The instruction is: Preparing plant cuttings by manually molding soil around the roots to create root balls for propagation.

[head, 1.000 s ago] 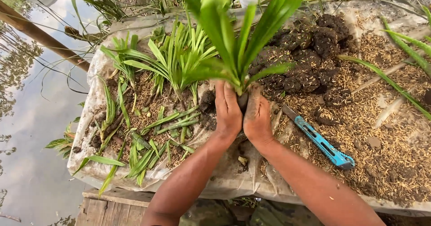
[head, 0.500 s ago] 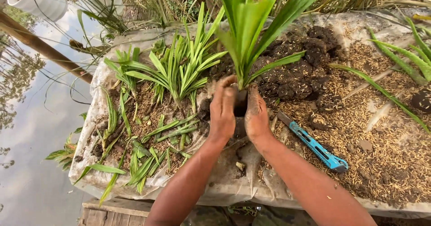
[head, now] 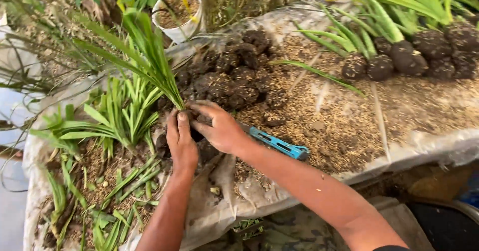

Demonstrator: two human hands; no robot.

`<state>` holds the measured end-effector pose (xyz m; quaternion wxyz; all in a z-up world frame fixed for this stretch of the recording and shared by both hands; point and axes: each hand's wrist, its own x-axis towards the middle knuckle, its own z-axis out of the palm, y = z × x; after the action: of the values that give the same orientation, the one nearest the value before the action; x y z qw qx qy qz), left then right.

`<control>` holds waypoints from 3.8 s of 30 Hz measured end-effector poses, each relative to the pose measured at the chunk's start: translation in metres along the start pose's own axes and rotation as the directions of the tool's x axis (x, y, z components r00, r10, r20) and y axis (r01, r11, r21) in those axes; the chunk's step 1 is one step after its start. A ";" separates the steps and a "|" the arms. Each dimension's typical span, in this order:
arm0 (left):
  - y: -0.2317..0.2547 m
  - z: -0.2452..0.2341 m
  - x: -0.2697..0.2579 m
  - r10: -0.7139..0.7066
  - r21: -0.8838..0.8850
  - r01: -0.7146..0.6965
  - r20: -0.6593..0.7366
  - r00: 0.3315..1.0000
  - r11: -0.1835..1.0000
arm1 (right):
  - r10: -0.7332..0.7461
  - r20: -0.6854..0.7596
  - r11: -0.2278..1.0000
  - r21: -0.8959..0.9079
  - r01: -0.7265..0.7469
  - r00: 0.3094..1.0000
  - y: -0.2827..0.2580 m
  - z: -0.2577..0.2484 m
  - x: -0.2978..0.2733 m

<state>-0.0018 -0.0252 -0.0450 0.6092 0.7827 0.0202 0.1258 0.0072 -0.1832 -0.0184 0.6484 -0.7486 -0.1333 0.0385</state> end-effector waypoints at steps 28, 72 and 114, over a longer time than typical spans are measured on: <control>0.067 0.073 -0.025 0.062 -0.534 0.041 0.174 0.983 0.845 | -0.007 -0.297 0.471 -0.844 -0.258 0.955 0.016 -0.208 -0.187; 0.034 0.286 -0.010 -0.114 -0.672 0.570 0.595 0.796 0.472 | 0.492 -0.623 0.801 0.597 -0.037 0.608 -0.051 -0.230 -0.007; 0.074 0.264 -0.028 0.109 -0.150 -0.066 0.300 0.948 0.986 | -0.240 -0.604 0.959 -0.027 0.281 0.760 0.016 -0.241 -0.027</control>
<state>0.0202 -0.2997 -0.0382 0.6515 0.7488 -0.1183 0.0304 0.0388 -0.4230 0.0008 0.6799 -0.6745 -0.0222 -0.2871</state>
